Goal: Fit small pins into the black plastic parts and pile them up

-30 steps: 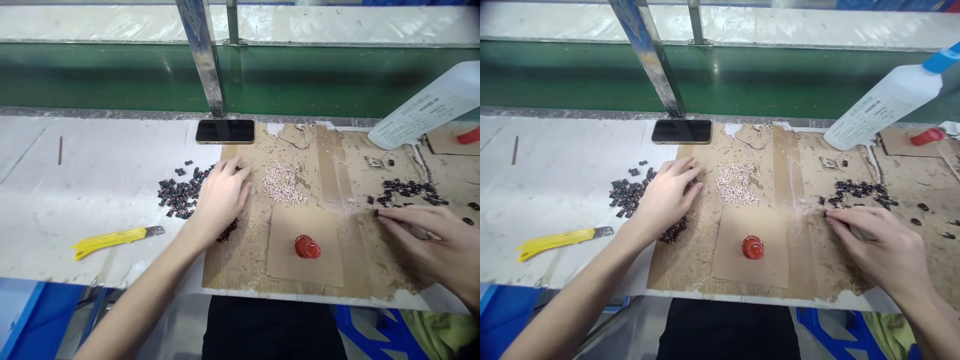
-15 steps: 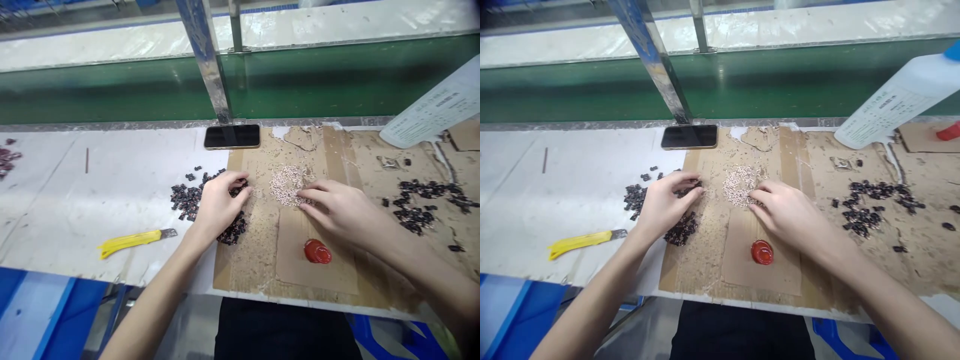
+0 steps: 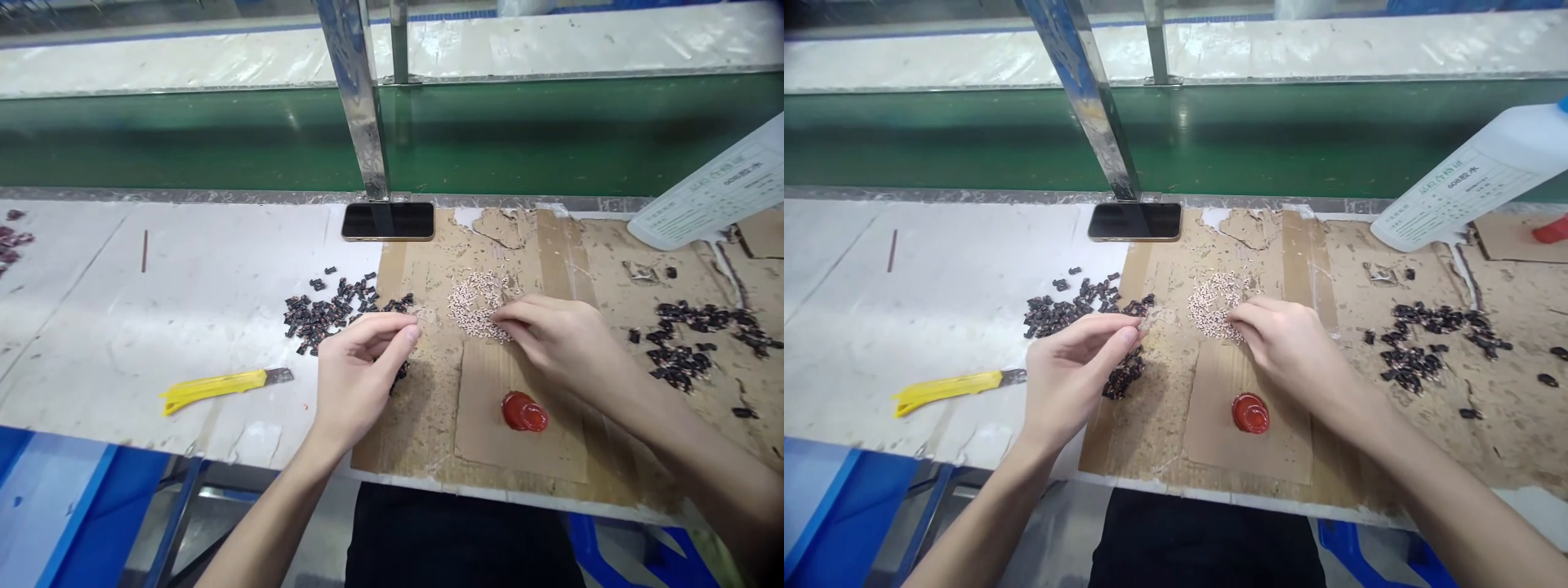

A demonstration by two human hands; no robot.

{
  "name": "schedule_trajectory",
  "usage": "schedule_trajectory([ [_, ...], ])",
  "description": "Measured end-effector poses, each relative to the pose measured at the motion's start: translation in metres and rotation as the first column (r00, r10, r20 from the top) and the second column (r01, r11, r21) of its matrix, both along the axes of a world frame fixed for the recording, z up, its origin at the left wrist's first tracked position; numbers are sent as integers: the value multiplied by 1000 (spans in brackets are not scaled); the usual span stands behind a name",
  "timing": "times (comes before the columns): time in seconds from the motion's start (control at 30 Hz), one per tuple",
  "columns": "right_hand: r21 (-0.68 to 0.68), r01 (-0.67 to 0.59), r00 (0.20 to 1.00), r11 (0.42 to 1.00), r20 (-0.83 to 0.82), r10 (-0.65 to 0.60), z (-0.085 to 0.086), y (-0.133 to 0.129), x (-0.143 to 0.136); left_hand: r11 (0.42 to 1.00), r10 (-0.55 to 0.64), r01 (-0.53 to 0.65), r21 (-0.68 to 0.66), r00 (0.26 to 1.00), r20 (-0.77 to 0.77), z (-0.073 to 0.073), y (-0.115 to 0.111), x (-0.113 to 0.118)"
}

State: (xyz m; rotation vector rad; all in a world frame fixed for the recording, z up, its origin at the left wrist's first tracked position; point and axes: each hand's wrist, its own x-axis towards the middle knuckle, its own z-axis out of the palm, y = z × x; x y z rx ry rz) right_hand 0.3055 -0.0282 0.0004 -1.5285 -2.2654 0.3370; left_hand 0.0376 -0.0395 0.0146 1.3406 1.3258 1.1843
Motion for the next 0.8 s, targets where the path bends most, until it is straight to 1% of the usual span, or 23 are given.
schedule_trajectory([
  [0.1, 7, 47, 995, 999, -91, -46, 3, -1, 1, 997, 31, -27, -66, 997, 66, 5, -11, 7],
  [0.17, 15, 101, 984, 995, -151, -98, 5, -4, 3, 994, 11, 2, -105, 992, 125, 9, -19, 14],
  [0.23, -30, 201, 935, 979, -292, -201, 6, -8, 7, 988, -23, 51, -145, 982, 190, 12, -25, 23],
  [0.27, -93, 248, 881, 964, -391, -264, 6, -11, 9, 984, -39, 75, -160, 975, 217, 14, -27, 28],
  [0.3, -179, 276, 803, 944, -497, -329, 7, -15, 11, 980, -53, 97, -174, 970, 238, 15, -29, 34],
  [0.33, -274, 275, 706, 922, -593, -387, 7, -18, 12, 977, -71, 118, -176, 966, 248, 16, -31, 40],
  [0.37, -359, 245, 610, 901, -665, -430, 7, -22, 13, 977, -101, 142, -161, 966, 239, 17, -32, 45],
  [0.43, -458, 154, 466, 875, -747, -474, 9, -30, 12, 976, -183, 200, -83, 967, 177, 19, -33, 56],
  [0.47, -481, 113, 418, 869, -770, -481, 10, -34, 11, 973, -221, 228, -40, 966, 137, 19, -33, 61],
  [0.5, -495, 80, 389, 865, -784, -484, 12, -37, 8, 968, -249, 251, -2, 963, 104, 19, -33, 66],
  [0.57, -508, 41, 376, 860, -790, -484, 15, -43, 3, 962, -270, 267, 55, 960, 69, 17, -32, 73],
  [0.63, -509, 38, 392, 860, -784, -482, 17, -45, -1, 957, -281, 277, 92, 959, 35, 14, -30, 78],
  [0.73, -496, 76, 428, 865, -767, -477, 17, -42, -2, 945, -300, 304, 122, 953, -50, 10, -24, 79],
  [0.8, -475, 118, 466, 872, -749, -471, 16, -34, -1, 943, -301, 313, 114, 947, -111, 8, -18, 77],
])
